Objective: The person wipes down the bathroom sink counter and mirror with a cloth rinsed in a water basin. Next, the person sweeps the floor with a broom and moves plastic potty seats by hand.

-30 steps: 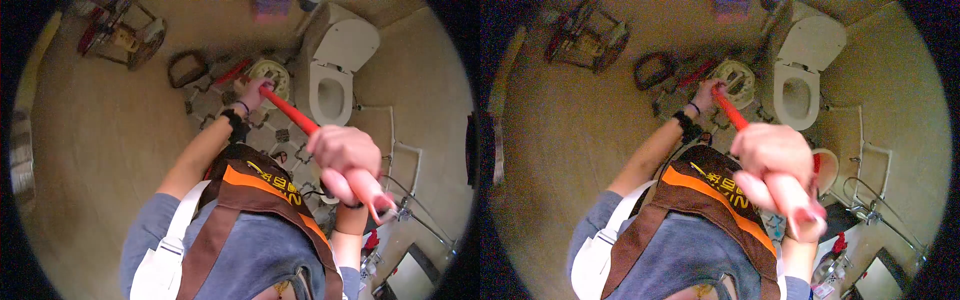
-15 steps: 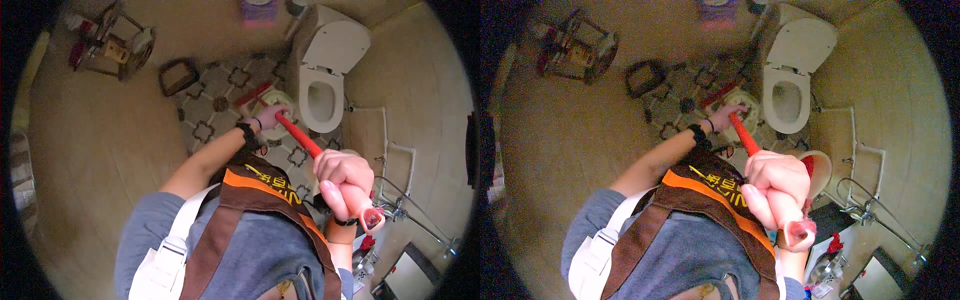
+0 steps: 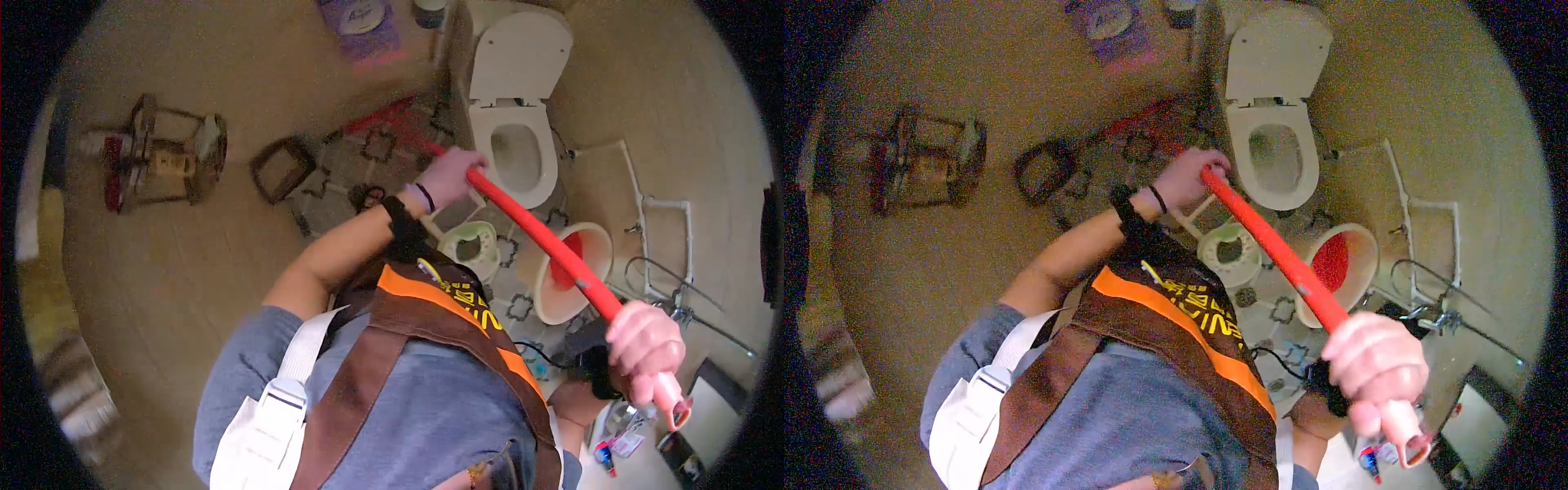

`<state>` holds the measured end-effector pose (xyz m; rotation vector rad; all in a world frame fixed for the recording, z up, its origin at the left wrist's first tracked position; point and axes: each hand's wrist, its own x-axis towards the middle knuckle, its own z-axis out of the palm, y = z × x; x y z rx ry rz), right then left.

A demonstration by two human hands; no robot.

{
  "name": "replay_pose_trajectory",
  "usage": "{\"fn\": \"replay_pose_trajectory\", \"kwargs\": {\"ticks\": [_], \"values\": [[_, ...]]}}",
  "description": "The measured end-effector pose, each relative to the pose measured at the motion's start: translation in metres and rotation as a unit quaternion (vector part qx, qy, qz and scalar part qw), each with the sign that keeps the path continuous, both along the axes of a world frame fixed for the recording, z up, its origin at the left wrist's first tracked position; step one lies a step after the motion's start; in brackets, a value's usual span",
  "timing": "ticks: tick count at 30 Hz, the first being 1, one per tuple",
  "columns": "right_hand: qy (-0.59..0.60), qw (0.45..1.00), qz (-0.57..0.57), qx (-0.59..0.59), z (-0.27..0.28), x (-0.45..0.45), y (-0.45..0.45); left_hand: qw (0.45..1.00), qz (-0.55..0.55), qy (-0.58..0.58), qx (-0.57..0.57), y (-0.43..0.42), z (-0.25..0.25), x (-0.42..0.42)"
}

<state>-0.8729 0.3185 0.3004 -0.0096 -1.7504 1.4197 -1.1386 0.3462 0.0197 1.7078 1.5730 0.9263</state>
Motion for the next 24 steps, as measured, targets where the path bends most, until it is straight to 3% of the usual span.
{"fn": "replay_pose_trajectory", "kwargs": {"ticks": [2, 4, 5, 6, 7, 8, 9, 12, 13, 15, 16, 17, 18, 20, 23, 24], "values": [[-0.033, 0.997, -0.063, -0.003, -0.012, -0.034, -0.003, 0.999, -0.002, 0.035, 0.001, 0.011, 0.002, -0.029], [-0.017, 1.0, 0.011, -0.017, -0.018, -0.052, 0.009, 0.997, -0.018, 0.062, 0.029, 0.023, 0.005, -0.061], [-0.17, 0.974, -0.146, 0.028, -0.024, -0.064, -0.003, 0.998, -0.031, 0.058, 0.02, 0.023, 0.008, -0.07], [-0.173, 0.966, -0.193, 0.017, -0.047, -0.089, -0.003, 0.999, -0.049, -0.005, 0.0, 0.031, -0.033, -0.09], [-0.175, 0.955, -0.237, 0.003, -0.07, -0.115, -0.004, 0.995, -0.062, -0.071, -0.023, 0.041, -0.106, -0.119], [-0.016, 0.982, -0.185, -0.038, -0.107, -0.149, 0.021, 0.987, -0.076, -0.135, -0.041, 0.058, -0.146, -0.143], [-0.016, 0.986, -0.154, -0.065, -0.126, -0.173, 0.03, 0.985, -0.126, -0.011, -0.116, 0.061, -0.12, -0.158], [-0.028, 0.984, -0.136, -0.113, -0.137, -0.188, 0.049, 0.975, -0.195, 0.082, -0.072, 0.075, -0.14, -0.179], [-0.03, 0.981, -0.139, -0.133, -0.131, -0.18, 0.047, 0.978, -0.184, 0.044, -0.087, 0.061, -0.128, -0.179], [0.118, 0.967, 0.199, -0.107, -0.109, -0.142, 0.041, 0.979, -0.18, -0.033, -0.092, 0.08, -0.063, -0.15], [0.176, 0.911, 0.365, -0.071, -0.095, -0.119, 0.036, 0.979, -0.195, -0.018, -0.053, 0.094, -0.031, -0.134], [0.184, 0.935, 0.296, -0.062, -0.083, -0.109, 0.031, 0.98, -0.2, -0.003, -0.023, 0.089, 0.001, -0.125], [0.16, 0.975, 0.134, -0.078, -0.075, -0.104, 0.03, 0.98, -0.199, 0.013, -0.004, 0.079, 0.014, -0.123], [0.076, 0.983, -0.131, -0.105, -0.081, -0.122, 0.03, 0.979, -0.205, 0.014, 0.0, 0.081, -0.012, -0.129], [0.023, 0.964, -0.24, -0.114, -0.147, -0.194, 0.054, 0.964, -0.234, -0.028, -0.127, 0.113, -0.146, -0.163], [0.015, 0.962, -0.24, -0.126, -0.163, -0.212, 0.063, 0.957, -0.242, -0.041, -0.154, 0.128, -0.156, -0.17]]}}
